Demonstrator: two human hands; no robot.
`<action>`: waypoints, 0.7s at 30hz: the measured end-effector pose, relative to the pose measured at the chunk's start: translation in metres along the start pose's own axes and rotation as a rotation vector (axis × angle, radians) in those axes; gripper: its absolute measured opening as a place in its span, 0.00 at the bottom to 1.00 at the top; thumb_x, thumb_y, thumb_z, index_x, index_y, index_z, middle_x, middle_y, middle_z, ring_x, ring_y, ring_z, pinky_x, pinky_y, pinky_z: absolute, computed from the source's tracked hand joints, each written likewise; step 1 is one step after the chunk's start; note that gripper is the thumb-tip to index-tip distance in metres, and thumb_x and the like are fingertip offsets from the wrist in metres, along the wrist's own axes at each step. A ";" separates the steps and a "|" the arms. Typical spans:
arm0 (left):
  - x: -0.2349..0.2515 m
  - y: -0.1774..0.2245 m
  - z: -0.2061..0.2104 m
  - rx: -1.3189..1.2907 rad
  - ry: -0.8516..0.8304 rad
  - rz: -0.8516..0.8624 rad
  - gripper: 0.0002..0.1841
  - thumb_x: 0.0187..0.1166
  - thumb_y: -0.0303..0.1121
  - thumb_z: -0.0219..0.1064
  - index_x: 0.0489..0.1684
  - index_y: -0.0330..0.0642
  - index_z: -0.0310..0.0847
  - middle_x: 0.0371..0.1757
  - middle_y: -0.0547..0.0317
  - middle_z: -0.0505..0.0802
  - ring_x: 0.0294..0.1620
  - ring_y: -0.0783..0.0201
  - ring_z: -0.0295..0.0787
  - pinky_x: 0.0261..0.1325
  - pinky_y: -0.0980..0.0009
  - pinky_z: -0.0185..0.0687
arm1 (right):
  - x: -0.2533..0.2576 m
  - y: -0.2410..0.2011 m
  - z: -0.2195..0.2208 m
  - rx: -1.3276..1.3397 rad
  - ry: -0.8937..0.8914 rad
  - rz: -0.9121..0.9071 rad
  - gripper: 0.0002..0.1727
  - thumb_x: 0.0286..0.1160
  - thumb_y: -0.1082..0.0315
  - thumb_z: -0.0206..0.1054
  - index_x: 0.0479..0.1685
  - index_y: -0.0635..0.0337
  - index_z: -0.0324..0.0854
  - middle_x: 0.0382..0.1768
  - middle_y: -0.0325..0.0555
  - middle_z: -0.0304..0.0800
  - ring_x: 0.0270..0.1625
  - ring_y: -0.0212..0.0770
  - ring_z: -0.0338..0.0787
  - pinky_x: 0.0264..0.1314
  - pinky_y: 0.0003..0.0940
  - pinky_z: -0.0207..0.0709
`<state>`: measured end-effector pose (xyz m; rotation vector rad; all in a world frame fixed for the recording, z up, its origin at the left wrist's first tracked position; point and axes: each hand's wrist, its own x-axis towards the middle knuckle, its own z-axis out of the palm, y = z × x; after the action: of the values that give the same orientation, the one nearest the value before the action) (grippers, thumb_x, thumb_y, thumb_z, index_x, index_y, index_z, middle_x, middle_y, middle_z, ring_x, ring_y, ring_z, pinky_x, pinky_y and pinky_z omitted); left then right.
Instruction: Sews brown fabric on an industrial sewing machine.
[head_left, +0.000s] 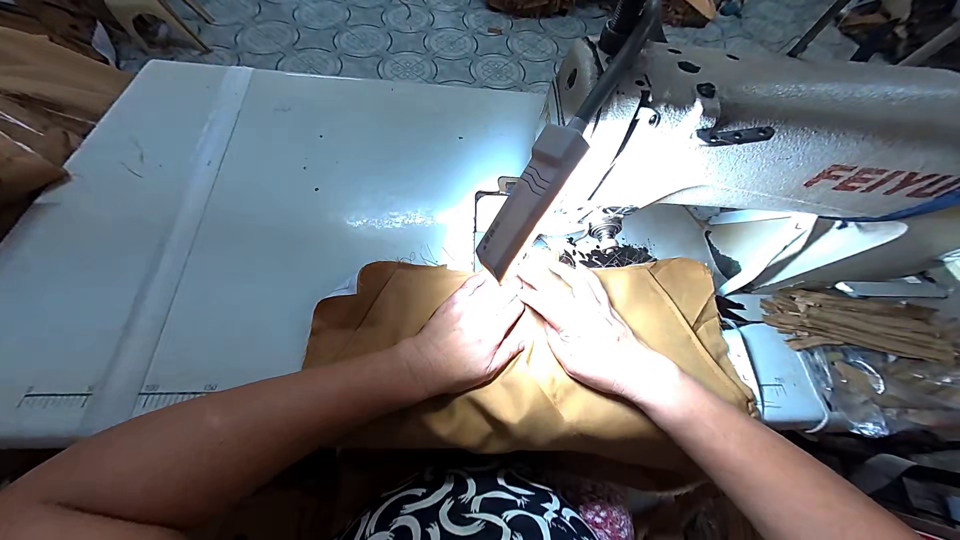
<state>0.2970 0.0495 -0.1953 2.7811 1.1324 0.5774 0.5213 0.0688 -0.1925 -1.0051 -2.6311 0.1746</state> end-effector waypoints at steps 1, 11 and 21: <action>0.001 0.000 -0.001 0.006 -0.008 0.003 0.28 0.87 0.47 0.45 0.57 0.34 0.88 0.67 0.44 0.90 0.76 0.48 0.82 0.82 0.49 0.66 | 0.002 0.003 -0.001 0.018 0.006 -0.058 0.30 0.80 0.64 0.49 0.82 0.42 0.77 0.85 0.32 0.74 0.91 0.48 0.63 0.90 0.64 0.47; 0.001 0.002 0.000 0.018 -0.064 -0.050 0.35 0.88 0.53 0.42 0.79 0.34 0.76 0.84 0.46 0.79 0.87 0.52 0.70 0.86 0.47 0.59 | 0.006 0.018 0.003 -0.132 0.214 -0.088 0.25 0.75 0.65 0.51 0.62 0.53 0.92 0.61 0.49 0.94 0.70 0.53 0.86 0.63 0.53 0.74; 0.004 0.000 -0.002 0.008 -0.111 -0.097 0.36 0.89 0.54 0.40 0.84 0.35 0.70 0.88 0.46 0.73 0.90 0.53 0.65 0.89 0.45 0.53 | 0.016 0.020 -0.002 -0.164 0.096 -0.008 0.27 0.72 0.63 0.51 0.66 0.48 0.90 0.53 0.50 0.92 0.59 0.56 0.87 0.60 0.60 0.72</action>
<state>0.2993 0.0525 -0.1924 2.7085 1.2400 0.4044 0.5236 0.0947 -0.1914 -1.0265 -2.5944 -0.0904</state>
